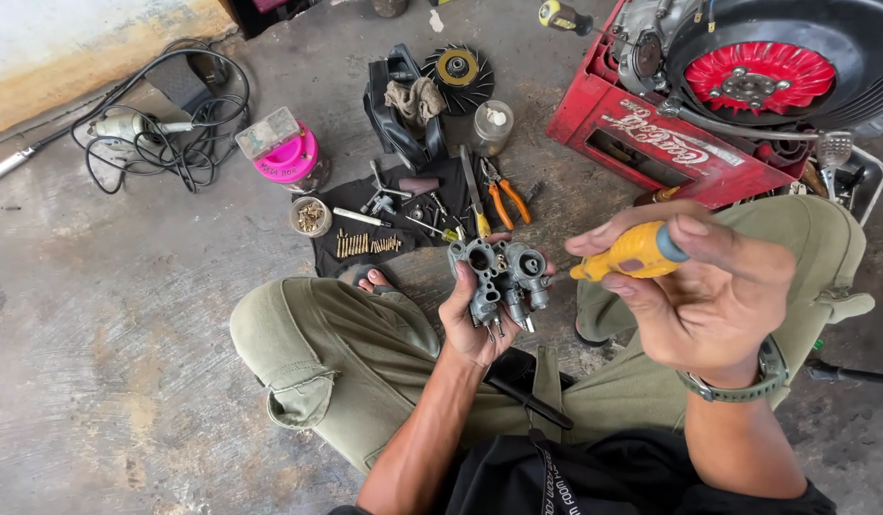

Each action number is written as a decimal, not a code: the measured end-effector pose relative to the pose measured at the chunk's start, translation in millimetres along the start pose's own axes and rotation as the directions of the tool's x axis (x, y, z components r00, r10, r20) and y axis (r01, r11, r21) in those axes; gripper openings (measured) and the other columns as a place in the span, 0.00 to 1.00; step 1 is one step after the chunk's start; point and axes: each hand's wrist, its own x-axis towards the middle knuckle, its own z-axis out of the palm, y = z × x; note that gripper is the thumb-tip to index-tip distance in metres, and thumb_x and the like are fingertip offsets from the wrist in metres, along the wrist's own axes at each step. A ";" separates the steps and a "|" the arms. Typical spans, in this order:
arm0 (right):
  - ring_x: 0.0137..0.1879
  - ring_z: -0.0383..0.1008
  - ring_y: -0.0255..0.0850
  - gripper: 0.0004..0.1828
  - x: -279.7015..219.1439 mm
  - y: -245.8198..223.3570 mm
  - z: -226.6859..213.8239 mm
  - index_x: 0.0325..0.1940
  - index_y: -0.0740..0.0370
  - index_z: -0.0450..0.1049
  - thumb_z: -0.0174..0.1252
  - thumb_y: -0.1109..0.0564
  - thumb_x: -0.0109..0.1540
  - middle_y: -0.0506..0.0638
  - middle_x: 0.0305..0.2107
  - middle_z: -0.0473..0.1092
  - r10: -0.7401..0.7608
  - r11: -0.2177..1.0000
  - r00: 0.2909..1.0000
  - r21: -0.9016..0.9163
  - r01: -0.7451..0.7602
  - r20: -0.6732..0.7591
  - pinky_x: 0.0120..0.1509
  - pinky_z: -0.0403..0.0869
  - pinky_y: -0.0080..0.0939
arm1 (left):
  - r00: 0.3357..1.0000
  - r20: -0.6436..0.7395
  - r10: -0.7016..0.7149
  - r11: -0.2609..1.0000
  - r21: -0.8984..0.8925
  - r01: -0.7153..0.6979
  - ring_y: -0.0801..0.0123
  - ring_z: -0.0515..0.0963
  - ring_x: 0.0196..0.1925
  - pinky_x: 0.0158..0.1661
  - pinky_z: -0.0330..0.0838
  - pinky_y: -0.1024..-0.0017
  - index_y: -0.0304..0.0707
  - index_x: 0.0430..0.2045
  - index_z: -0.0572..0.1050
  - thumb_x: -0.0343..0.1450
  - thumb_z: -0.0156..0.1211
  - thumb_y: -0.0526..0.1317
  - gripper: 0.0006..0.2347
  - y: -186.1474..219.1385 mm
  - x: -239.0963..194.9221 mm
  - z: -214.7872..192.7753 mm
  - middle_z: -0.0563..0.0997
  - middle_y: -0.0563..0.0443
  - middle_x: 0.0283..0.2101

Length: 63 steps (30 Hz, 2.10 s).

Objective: The person sits on a low stool and works on a small engine part, using a yellow screwdriver to tighten screws. They then move to a larger red engine block and use a green screwdriver to adjust components on the side of the engine.

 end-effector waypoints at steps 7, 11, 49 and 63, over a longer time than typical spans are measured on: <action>0.41 0.68 0.43 0.32 -0.8 9.9 -6.1 0.54 0.57 0.52 0.62 0.65 0.54 0.58 0.38 0.59 -0.075 0.986 0.995 -0.155 0.063 -0.070 0.40 0.84 0.40 | 1.000 -0.007 -0.017 1.000 0.026 0.017 0.38 0.71 0.52 0.54 0.66 0.52 0.34 0.52 0.62 0.69 0.53 0.50 0.22 -0.2 -1.1 -0.2 0.70 0.26 0.50; 0.43 0.74 0.52 0.31 3.7 -0.8 -1.5 0.57 0.55 0.48 0.54 0.69 0.56 0.68 0.37 0.63 -0.008 0.999 1.000 -0.031 0.008 0.001 0.50 0.79 0.47 | 1.000 -0.009 -0.016 1.000 0.012 0.016 0.39 0.71 0.52 0.54 0.66 0.52 0.34 0.52 0.62 0.69 0.54 0.50 0.23 0.3 -1.3 0.0 0.69 0.25 0.50; 0.36 0.75 0.49 0.30 -3.3 -3.7 -2.5 0.55 0.55 0.50 0.59 0.65 0.56 0.64 0.37 0.60 -0.059 0.984 0.998 -0.170 0.052 -0.038 0.44 0.82 0.45 | 0.998 -0.011 -0.065 0.998 -0.004 0.065 0.35 0.72 0.51 0.47 0.71 0.51 0.33 0.54 0.60 0.68 0.55 0.49 0.25 0.3 -4.7 -2.7 0.69 0.22 0.49; 0.45 0.77 0.55 0.28 -10.1 -18.5 -5.9 0.58 0.56 0.47 0.47 0.72 0.59 0.68 0.38 0.64 0.021 0.998 0.998 -0.061 -0.017 0.054 0.54 0.84 0.51 | 0.989 0.137 -0.049 0.999 0.029 0.046 0.33 0.63 0.61 0.58 0.62 0.50 0.41 0.51 0.64 0.68 0.58 0.48 0.20 -0.2 -3.9 3.4 0.66 0.27 0.55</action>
